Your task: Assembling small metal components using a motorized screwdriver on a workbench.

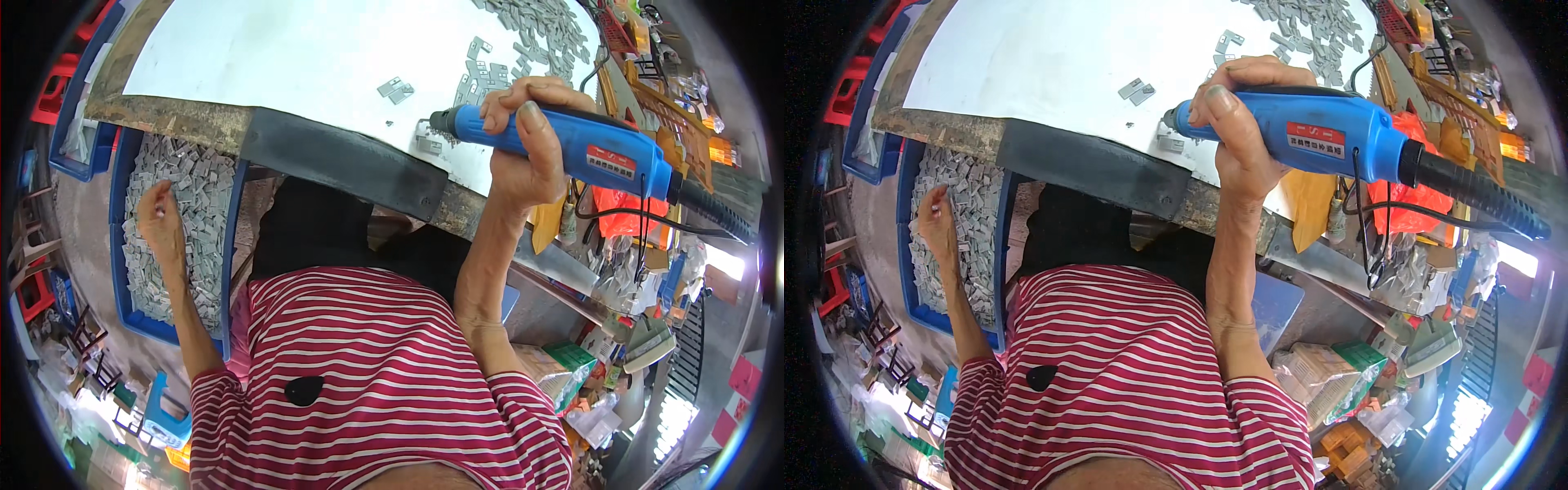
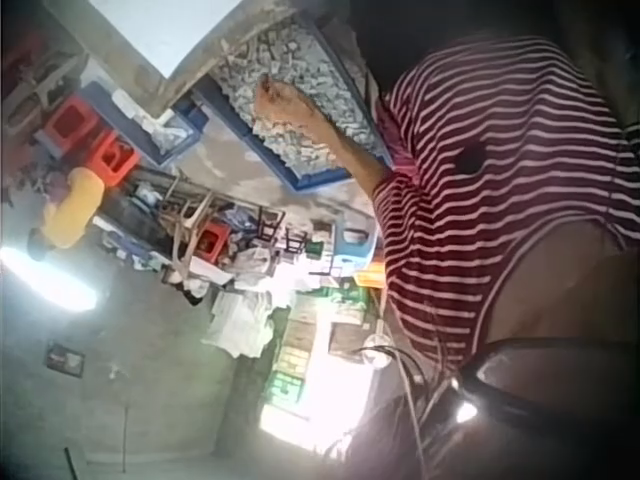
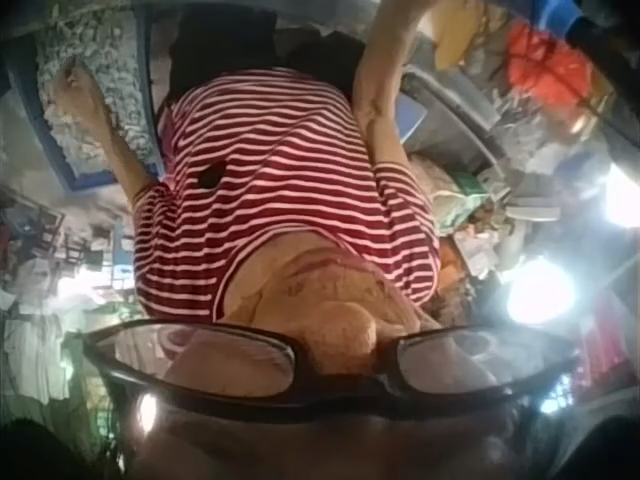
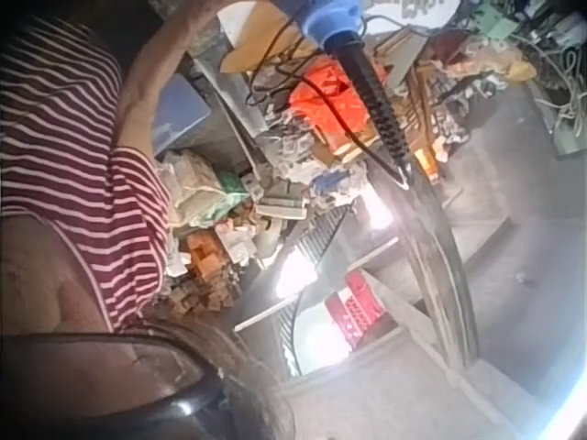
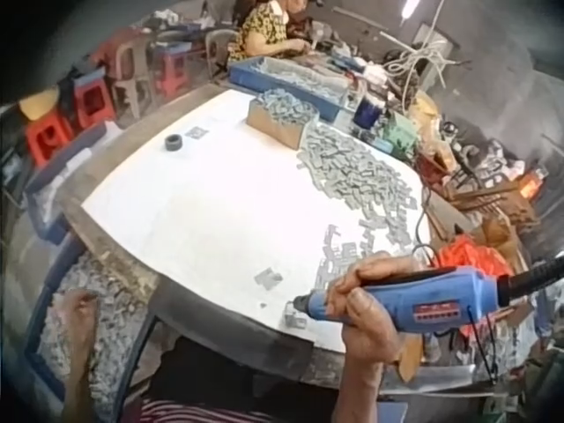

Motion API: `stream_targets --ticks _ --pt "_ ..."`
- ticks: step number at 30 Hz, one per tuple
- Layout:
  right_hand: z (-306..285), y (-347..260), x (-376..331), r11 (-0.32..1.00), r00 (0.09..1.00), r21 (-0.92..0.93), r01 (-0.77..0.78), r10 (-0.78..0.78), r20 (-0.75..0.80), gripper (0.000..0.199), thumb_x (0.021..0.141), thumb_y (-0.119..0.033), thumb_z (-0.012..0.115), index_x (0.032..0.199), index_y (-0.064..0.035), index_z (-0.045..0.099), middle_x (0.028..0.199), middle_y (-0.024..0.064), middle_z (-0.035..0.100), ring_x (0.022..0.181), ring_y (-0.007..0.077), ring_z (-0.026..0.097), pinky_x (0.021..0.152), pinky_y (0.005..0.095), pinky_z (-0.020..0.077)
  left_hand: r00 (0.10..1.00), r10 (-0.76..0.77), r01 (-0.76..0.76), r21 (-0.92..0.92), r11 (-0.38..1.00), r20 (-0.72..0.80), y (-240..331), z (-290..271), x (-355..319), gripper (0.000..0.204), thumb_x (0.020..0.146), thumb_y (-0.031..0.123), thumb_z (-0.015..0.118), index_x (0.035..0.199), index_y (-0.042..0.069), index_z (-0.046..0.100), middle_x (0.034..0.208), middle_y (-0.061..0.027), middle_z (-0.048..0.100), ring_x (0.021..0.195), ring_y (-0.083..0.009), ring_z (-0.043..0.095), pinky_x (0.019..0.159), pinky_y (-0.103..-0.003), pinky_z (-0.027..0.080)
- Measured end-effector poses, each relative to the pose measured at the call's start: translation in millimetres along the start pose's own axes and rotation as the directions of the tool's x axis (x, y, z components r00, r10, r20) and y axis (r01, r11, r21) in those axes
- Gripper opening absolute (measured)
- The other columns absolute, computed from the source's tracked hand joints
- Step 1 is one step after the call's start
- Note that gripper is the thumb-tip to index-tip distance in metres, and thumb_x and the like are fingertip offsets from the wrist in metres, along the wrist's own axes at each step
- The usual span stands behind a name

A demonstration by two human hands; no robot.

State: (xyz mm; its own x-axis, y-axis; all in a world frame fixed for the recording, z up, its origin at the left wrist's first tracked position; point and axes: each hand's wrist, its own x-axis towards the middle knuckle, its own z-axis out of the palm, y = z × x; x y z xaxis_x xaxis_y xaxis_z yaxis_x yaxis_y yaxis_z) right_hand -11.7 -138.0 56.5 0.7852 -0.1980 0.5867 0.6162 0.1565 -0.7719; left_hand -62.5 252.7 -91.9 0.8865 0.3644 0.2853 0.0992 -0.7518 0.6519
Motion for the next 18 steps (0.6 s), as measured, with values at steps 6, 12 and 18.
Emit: stream_targets --ticks 6,12,18 --pt "-1.7 3.3 2.0 1.0 1.0 -0.016 0.021 -0.02 0.007 0.022 0.072 -0.002 0.051 0.093 0.0035 0.05 0.076 0.018 0.052 0.051 0.0187 0.049 0.053 0.0349 0.0437 0.987 0.159 -0.158 -0.163 0.974 -0.009 72.7 9.2 9.4 0.012 0.081 0.003 0.056 0.092 0.003 0.062 0.088 -0.004 0.061 0.076 -0.0133 0.055 0.068 -0.025 0.043" --pt "-1.8 2.7 3.2 0.997 0.997 0.046 0.056 -0.053 -0.047 0.021 0.073 -0.001 0.057 0.093 0.0029 0.049 0.065 0.0122 0.055 0.048 0.0156 0.054 0.048 0.0277 0.0472 0.975 0.212 -0.174 -0.374 0.911 0.061 142.6 18.3 4.7 0.013 0.079 -0.002 0.056 0.09 0.002 0.061 0.087 -0.0051 0.061 0.078 -0.0137 0.056 0.07 -0.026 0.044" --pt "5.3 5.5 3.6 0.997 0.997 0.062 0.043 -0.039 -0.068 0.021 0.072 0.0 0.057 0.092 0.0033 0.049 0.064 0.0129 0.055 0.048 0.0164 0.054 0.048 0.0288 0.0465 0.908 0.412 -0.339 -0.438 0.832 0.08 186.1 41.9 -0.9 0.014 0.073 -0.007 0.057 0.084 0.001 0.061 0.082 -0.0097 0.06 0.078 -0.0222 0.058 0.07 -0.029 0.045"
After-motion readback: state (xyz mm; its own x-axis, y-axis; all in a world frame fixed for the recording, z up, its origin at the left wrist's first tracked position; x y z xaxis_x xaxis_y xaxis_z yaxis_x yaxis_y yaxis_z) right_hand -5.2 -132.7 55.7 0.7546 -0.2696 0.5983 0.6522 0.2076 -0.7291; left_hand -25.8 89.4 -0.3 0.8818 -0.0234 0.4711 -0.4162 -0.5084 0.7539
